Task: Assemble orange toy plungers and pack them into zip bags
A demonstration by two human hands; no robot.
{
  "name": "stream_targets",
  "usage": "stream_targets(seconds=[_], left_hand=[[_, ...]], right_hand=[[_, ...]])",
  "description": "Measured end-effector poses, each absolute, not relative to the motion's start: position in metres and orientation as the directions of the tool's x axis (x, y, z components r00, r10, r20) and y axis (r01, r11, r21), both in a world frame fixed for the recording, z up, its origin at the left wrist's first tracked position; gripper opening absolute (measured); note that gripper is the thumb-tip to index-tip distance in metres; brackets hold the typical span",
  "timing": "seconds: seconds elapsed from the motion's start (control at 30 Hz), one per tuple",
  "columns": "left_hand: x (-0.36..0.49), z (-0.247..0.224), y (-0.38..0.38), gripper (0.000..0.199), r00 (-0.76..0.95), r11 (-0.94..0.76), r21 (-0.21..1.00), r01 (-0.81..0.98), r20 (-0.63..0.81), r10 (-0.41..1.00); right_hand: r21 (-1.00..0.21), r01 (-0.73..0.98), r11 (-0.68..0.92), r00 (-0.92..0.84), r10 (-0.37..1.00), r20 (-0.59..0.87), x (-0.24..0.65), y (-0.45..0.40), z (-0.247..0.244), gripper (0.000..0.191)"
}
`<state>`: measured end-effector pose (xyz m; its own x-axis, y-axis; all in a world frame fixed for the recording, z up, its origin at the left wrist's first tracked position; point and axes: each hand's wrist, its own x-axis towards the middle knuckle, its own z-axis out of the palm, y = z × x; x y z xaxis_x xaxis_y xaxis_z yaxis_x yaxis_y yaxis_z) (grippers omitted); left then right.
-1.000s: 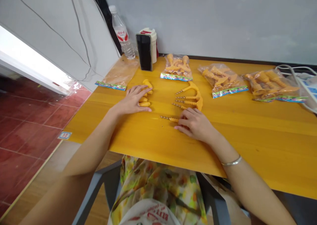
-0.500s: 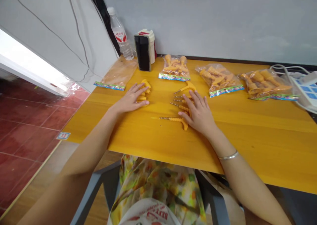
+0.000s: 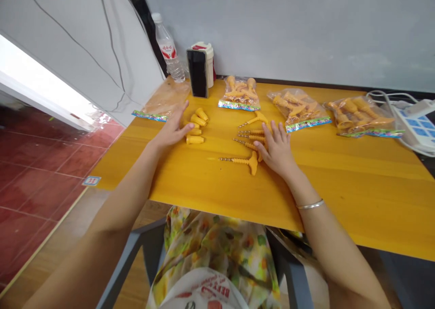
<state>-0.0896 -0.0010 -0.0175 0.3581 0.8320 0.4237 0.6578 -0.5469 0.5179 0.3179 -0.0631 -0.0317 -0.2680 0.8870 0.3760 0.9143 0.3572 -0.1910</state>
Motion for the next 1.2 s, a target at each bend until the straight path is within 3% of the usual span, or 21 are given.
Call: stream_targets(seconds=[0.13, 0.37, 0.7, 0.87, 1.03, 1.2], left_hand=[[-0.103, -0.034, 0.014, 0.087, 0.219, -0.508, 0.609, 0.609, 0.487, 0.846], [-0.11, -0.057, 0.024, 0.089, -0.007, -0.388, 0.746, 0.541, 0.465, 0.885], [-0.099, -0.051, -0.013, 0.104, -0.004, -0.38, 0.668, 0.639, 0.497, 0.868], [-0.085, -0.044, -0.054, 0.1, 0.086, -0.38, 0.577, 0.723, 0.471, 0.878], [-0.06, -0.036, -0.095, 0.094, 0.288, -0.463, 0.368, 0.806, 0.44, 0.85], [-0.05, -0.033, -0.104, 0.078, 0.3, -0.431, 0.284, 0.856, 0.405, 0.863]], right_hand=[[-0.245, 0.923, 0.297, -0.168, 0.883, 0.437, 0.331, -0.052, -0.036, 0.072], [-0.331, 0.918, 0.217, -0.031, 0.873, 0.486, 0.34, -0.039, -0.045, 0.072], [-0.454, 0.878, 0.152, 0.15, 0.814, 0.561, 0.341, -0.058, -0.057, 0.073], [-0.534, 0.843, 0.071, 0.248, 0.829, 0.501, 0.326, -0.082, -0.058, 0.08], [-0.429, 0.898, 0.094, 0.152, 0.849, 0.505, 0.297, -0.117, -0.045, 0.072], [-0.21, 0.922, 0.326, -0.152, 0.803, 0.577, 0.272, -0.143, -0.028, 0.054]])
